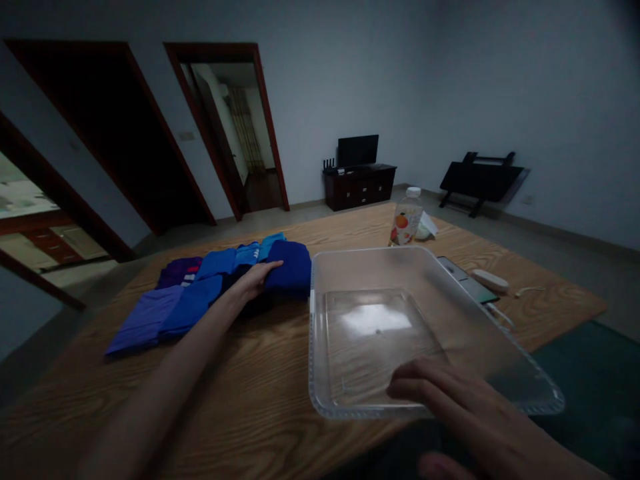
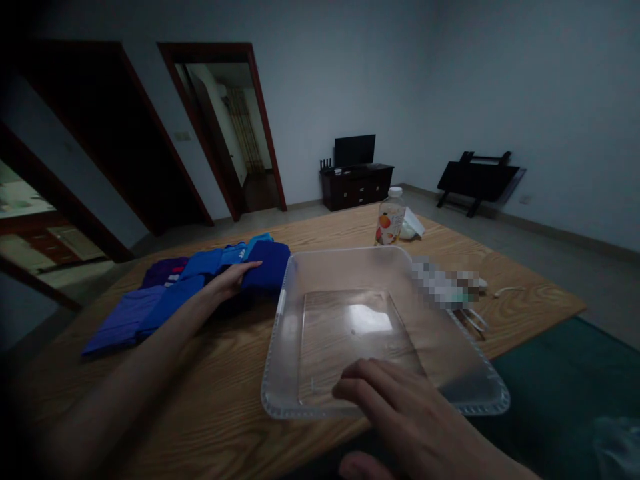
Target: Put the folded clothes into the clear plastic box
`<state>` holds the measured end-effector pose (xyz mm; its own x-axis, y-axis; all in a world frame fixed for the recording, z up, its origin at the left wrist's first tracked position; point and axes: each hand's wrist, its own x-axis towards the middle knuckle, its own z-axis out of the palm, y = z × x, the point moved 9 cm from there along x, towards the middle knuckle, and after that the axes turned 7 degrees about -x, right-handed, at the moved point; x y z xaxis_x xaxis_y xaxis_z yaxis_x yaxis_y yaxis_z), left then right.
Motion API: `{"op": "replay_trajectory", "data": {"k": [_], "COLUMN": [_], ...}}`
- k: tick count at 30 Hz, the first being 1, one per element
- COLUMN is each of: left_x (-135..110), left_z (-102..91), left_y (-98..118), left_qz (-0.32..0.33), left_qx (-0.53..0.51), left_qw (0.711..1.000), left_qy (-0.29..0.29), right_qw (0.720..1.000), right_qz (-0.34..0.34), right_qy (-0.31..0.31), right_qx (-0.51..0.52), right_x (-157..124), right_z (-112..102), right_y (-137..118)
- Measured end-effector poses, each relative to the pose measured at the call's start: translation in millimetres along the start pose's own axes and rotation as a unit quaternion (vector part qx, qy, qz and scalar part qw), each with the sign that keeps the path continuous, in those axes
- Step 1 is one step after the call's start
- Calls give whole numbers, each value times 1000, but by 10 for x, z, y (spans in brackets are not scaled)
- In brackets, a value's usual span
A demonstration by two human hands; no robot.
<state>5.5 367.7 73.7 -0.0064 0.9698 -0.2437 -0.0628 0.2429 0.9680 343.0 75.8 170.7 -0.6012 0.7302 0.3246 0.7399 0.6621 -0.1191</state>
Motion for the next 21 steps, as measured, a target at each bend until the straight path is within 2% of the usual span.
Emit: {"op": "replay_trajectory", "data": {"k": [2, 4, 6, 8, 11, 13, 14, 15, 17, 19, 21], "left_x": [-72, -226, -440, -661, -979, -1139, -1191, -1227, -1267, -1320, -1401], "left_z": [-71, -84, 45, 340, 935, 1283, 1413, 1510, 1606, 1609, 1493], "left_y": [336, 746, 1070, 1226, 1151, 949, 826, 713, 563, 544, 610], "left_qz": [54, 135, 190, 193, 143, 98, 77, 65, 77, 137, 217], "left_qx": [-27, -57, -86, -107, -142, -171, -182, -185, -137, -6, 147], "left_qw": [998, 987, 976, 975, 975, 971, 969, 968, 972, 968, 940], "left_qy": [33, 62, 57, 11, -89, -137, -149, -158, -175, -209, -219], "right_qw": [998, 991, 969, 915, 787, 711, 686, 672, 670, 681, 681], "right_qz": [39, 71, 95, 127, 189, 229, 254, 282, 338, 385, 434], "right_qy": [-2, 8, 8, -4, -25, -20, -10, 2, 10, -6, -31], "right_qx": [45, 110, 227, 383, 587, 665, 682, 684, 661, 622, 589], "right_x": [72, 295, 641, 1019, 1425, 1509, 1490, 1436, 1264, 1071, 891], "right_z": [-149, -267, -263, -127, 149, 251, 275, 289, 328, 403, 529], "right_y": [154, 310, 458, 605, 785, 870, 916, 965, 1047, 1109, 1173]}}
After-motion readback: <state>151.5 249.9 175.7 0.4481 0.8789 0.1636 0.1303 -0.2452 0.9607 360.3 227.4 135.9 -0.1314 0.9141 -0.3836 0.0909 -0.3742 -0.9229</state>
